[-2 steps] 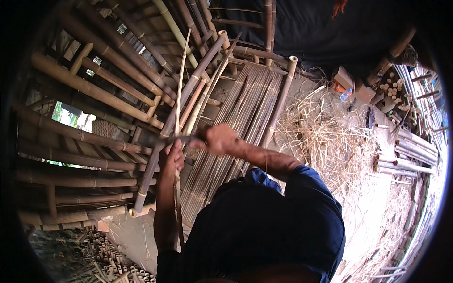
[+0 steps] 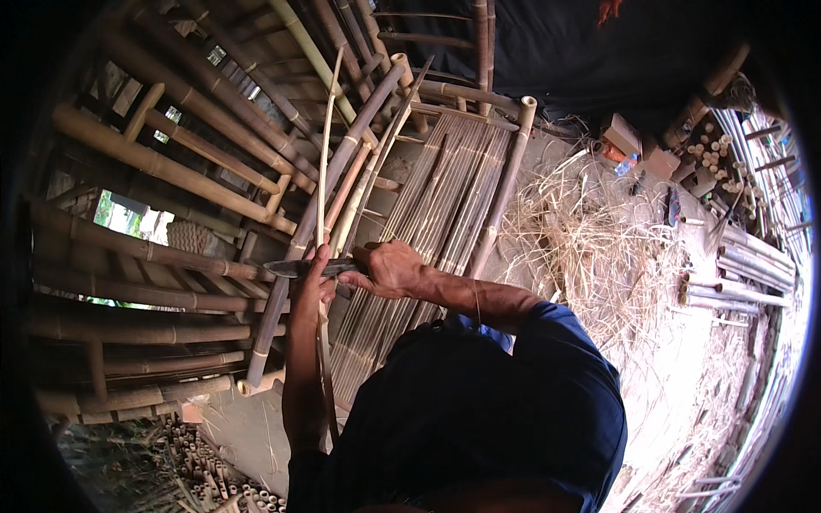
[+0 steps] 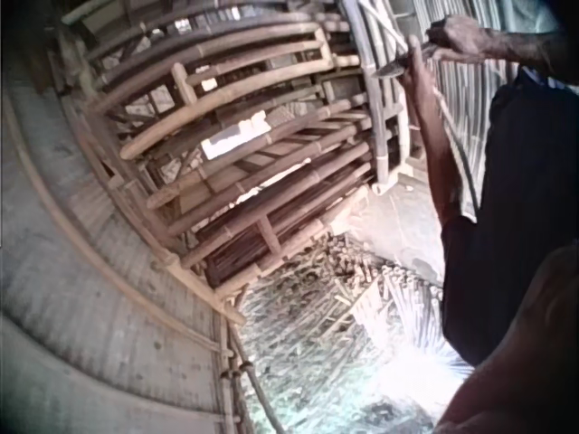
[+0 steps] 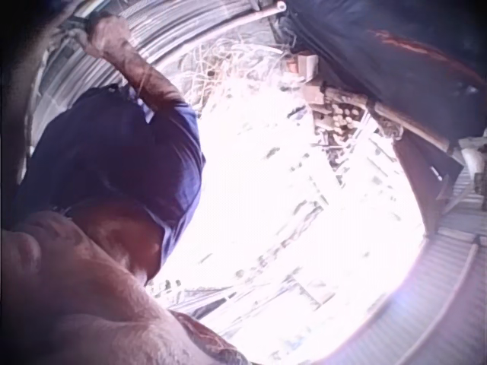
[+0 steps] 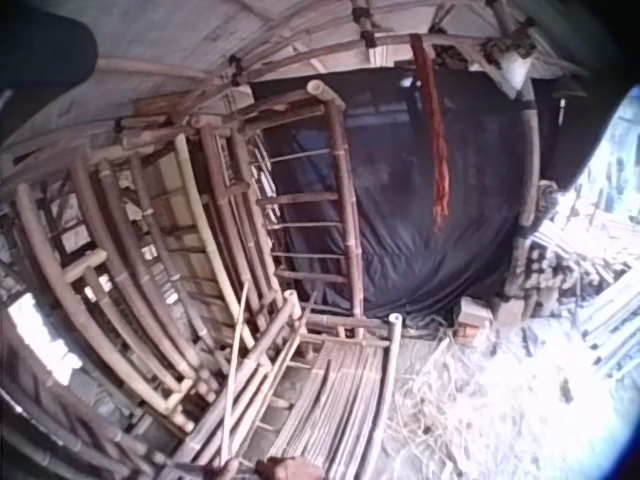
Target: The person uses a knife to split long bamboo strips into thinner slats. They hold the bamboo vertically against a frame and repeatedly strike the knife with their hand to drive it through the material, separating the strips.
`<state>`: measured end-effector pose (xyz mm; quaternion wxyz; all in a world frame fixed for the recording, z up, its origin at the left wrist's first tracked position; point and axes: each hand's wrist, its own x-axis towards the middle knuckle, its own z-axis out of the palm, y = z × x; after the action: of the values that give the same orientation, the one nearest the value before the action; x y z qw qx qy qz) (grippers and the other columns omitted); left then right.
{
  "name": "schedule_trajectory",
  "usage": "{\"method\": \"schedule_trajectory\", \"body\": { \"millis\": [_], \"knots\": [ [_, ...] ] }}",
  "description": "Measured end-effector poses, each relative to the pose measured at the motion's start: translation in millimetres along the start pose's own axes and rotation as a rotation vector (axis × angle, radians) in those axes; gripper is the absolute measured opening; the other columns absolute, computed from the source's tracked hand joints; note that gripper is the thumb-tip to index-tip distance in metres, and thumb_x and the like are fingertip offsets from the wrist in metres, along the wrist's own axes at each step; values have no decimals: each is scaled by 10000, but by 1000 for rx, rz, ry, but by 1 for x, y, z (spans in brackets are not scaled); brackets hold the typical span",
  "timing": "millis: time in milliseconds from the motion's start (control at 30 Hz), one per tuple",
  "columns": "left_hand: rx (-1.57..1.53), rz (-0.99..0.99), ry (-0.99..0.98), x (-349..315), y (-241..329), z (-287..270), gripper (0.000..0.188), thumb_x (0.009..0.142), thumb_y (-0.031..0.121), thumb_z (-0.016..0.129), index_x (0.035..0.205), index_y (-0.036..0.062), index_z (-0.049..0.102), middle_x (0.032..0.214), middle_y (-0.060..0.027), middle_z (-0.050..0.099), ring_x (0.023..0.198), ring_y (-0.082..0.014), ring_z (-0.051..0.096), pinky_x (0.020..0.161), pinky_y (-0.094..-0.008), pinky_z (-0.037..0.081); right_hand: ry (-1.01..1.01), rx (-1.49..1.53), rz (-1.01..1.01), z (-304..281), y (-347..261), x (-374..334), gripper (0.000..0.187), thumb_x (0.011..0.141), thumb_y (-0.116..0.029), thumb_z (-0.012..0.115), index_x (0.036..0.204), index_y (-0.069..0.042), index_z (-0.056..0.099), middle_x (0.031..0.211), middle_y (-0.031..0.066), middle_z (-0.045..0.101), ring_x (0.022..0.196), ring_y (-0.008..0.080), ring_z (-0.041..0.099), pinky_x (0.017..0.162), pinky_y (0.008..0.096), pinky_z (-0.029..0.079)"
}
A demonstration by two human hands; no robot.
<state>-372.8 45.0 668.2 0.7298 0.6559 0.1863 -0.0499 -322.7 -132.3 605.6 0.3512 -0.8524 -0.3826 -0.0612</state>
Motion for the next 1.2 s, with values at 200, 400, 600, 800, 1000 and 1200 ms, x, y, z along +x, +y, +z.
{"method": "schedule_trajectory", "body": {
  "millis": [200, 400, 600, 800, 1000, 1200],
  "knots": [
    [169, 210, -40, -4, -25, -1, 475, 938, 227, 676, 1358, 43, 550, 619, 101, 434, 463, 9, 319, 403, -204, 237, -25, -66, 161, -4, 42, 24, 689, 932, -684, 409, 846, -32, 615, 601, 163, 597, 522, 365, 608, 476, 451, 474],
    [619, 300, -163, -87, -35, -17, 473, 913, 198, 661, 1339, 18, 561, 633, 82, 438, 548, -41, 367, 479, -236, 294, 140, -250, 498, -61, 159, 78, 771, 946, -722, 302, 591, -79, 536, 468, 67, 486, 424, 168, 527, 364, 362, 404],
    [474, 96, -61, -120, -34, -24, 489, 895, 158, 646, 1342, -10, 542, 703, 62, 476, 639, -30, 377, 524, -219, 322, 60, -459, 126, -62, 140, 68, 784, 942, -732, 270, 729, -66, 624, 543, 123, 557, 447, 227, 557, 439, 383, 480],
    [764, 133, -99, -141, -57, -49, 558, 852, 64, 671, 1385, 7, 517, 1165, -67, 681, 721, -29, 503, 606, -212, 448, 594, -876, 14, -62, 187, 73, 790, 937, -735, 289, 831, -60, 685, 437, 6, 461, 351, 128, 418, 333, 349, 371],
    [786, 211, -152, -158, -65, -62, 550, 858, 111, 674, 1383, 41, 527, 1122, -78, 693, 659, -57, 557, 565, -248, 469, 505, -622, 215, -121, 214, 92, 779, 902, -742, 385, 851, -29, 695, 560, 167, 604, 467, 295, 606, 445, 404, 504],
    [578, -79, -220, -224, -98, -110, 475, 941, 150, 613, 1385, 14, 510, 794, -14, 599, 528, -61, 534, 460, -240, 404, 687, -490, 866, -195, 273, 83, 861, 893, -763, 361, 860, 27, 703, 892, 290, 686, 897, 445, 681, 760, 525, 544]
  ]
}}
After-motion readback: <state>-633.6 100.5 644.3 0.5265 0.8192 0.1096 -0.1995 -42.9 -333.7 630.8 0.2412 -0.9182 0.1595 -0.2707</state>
